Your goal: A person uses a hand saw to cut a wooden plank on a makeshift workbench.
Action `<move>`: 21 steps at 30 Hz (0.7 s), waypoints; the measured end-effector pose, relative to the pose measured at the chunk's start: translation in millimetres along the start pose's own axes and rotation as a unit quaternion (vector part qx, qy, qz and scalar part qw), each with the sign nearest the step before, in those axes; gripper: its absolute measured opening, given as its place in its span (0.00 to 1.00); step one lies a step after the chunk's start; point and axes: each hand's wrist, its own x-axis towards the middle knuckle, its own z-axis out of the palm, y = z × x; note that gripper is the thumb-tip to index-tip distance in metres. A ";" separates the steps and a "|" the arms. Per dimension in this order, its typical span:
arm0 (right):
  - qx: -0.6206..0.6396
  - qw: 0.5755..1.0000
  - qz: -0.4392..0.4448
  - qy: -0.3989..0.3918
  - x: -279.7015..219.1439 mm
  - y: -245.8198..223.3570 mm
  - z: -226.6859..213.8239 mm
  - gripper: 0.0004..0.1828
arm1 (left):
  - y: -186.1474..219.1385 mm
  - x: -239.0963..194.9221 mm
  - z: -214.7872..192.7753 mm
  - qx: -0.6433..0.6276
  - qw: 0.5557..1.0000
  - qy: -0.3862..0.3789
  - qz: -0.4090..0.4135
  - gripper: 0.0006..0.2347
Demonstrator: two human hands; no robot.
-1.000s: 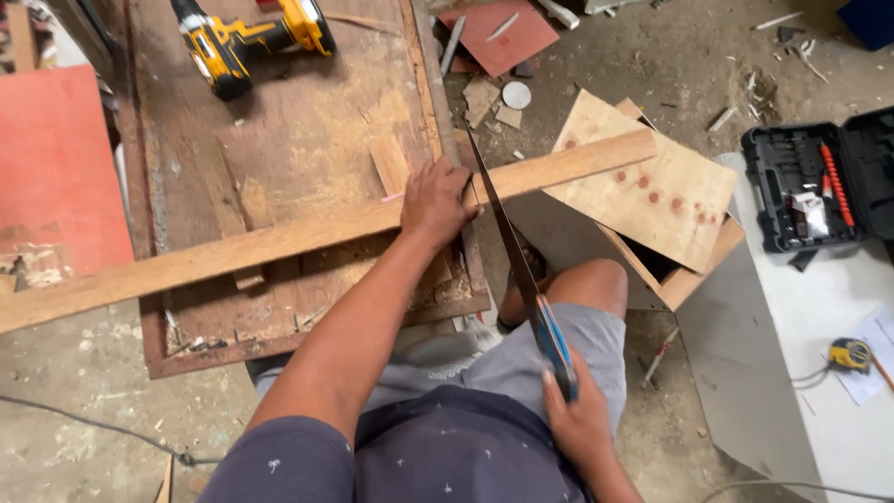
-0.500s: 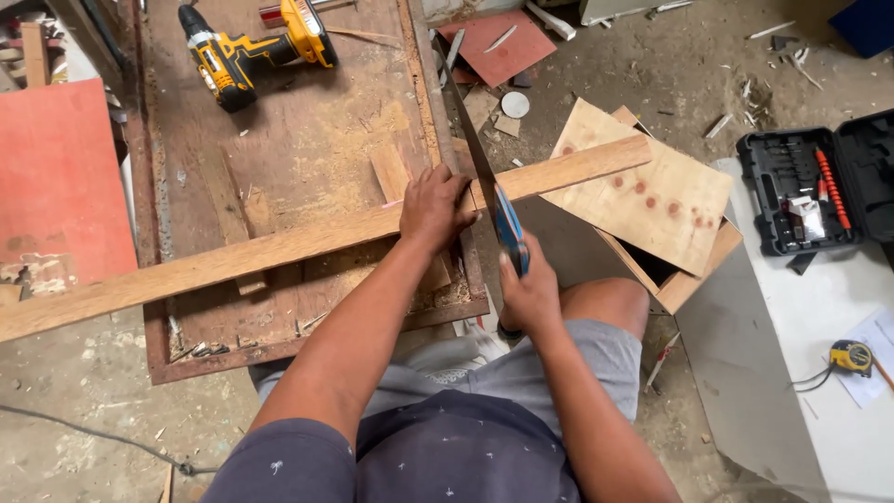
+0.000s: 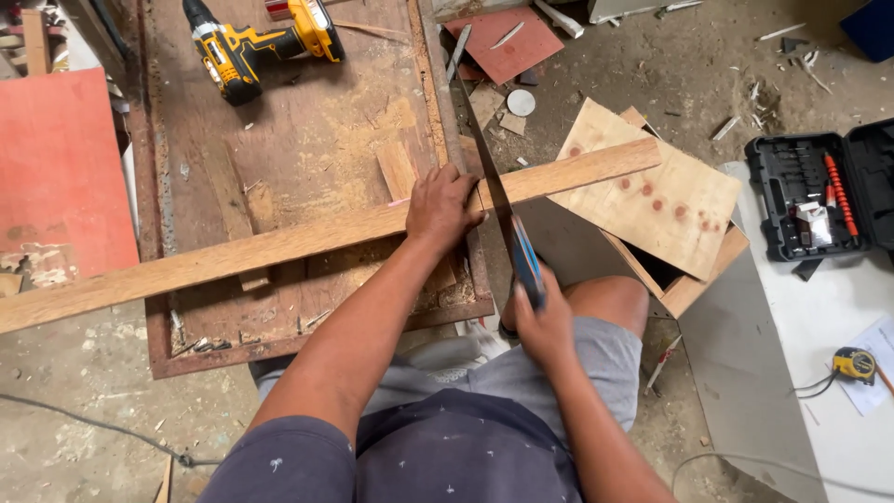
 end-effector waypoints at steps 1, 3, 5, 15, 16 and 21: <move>0.019 0.999 -0.033 0.001 25.1 -5.6 15.3 0.23 | 0.3 -0.2 -2.9 -0.003 1.000 -0.002 0.002 0.25; 0.034 0.997 -0.064 -0.001 49.6 -13.1 28.1 0.23 | 3.0 -3.9 -3.5 -0.010 1.000 -0.006 0.002 0.25; 0.041 0.997 -0.072 0.004 56.8 -24.8 30.3 0.24 | -0.1 0.5 -5.8 -0.001 1.000 -0.005 0.002 0.26; -0.048 0.989 0.138 -0.025 -92.6 20.6 -70.3 0.23 | 3.9 -2.0 -6.7 0.004 1.000 -0.009 0.009 0.27; -0.065 0.989 0.131 -0.029 -85.3 14.8 -69.5 0.25 | 1.7 -0.6 -3.3 0.005 1.000 -0.009 0.010 0.27; -0.007 1.000 -0.011 -0.009 20.4 -18.7 0.7 0.24 | 4.1 -0.1 -8.7 0.001 1.000 -0.008 0.015 0.28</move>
